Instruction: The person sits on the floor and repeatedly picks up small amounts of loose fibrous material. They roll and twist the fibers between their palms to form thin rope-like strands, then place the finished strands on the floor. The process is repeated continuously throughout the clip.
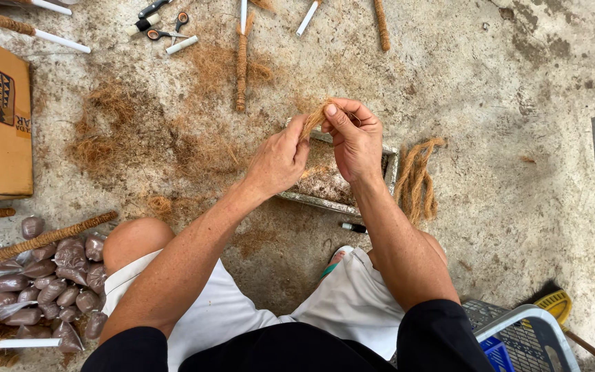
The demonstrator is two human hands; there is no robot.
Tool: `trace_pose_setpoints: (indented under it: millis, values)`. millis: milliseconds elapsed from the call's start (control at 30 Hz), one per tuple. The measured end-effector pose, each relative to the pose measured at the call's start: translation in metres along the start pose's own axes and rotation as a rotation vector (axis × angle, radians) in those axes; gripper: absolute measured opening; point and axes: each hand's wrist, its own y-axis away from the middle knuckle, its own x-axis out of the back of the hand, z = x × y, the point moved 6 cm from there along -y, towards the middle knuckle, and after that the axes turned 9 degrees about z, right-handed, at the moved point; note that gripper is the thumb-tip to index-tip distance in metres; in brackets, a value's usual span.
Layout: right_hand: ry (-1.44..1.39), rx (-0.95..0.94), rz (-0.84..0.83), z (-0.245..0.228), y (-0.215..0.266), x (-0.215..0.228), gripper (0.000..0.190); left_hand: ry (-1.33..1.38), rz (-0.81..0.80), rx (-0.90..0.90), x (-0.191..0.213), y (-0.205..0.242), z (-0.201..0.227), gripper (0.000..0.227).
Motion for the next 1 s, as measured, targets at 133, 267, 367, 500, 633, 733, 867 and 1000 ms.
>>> trace_pose_setpoints:
  millis: [133,267,367,500,633,733,867,1000]
  values:
    - [-0.055,0.033,0.019,-0.004,0.001,-0.005,0.016,0.021,0.01,0.069,0.008,-0.001,0.007,0.055]
    - [0.107,0.113,0.075,-0.01,0.008,-0.016,0.032,0.005,0.161,-0.072,0.019,-0.003,0.015,0.059]
    - [0.388,0.066,0.105,0.001,0.022,-0.023,0.046,0.007,0.295,-0.265,0.025,-0.002,0.022,0.062]
    - [0.463,0.064,0.042,0.019,0.03,-0.027,0.028,0.002,-0.016,0.138,0.004,-0.002,-0.004,0.073]
    - [0.288,0.008,0.083,0.025,0.018,-0.013,0.017,-0.001,-0.139,0.245,-0.002,0.003,-0.005,0.089]
    - [0.14,-0.025,0.041,0.021,0.012,-0.008,0.013,0.086,0.251,-0.262,0.024,0.002,0.022,0.106]
    - [0.191,-0.046,-0.157,0.02,0.021,-0.022,0.016,0.387,0.413,0.049,0.036,-0.008,-0.015,0.068]
    - [0.553,0.082,-0.307,0.027,0.048,-0.047,0.027,0.461,0.527,0.227,0.033,-0.018,-0.044,0.06]
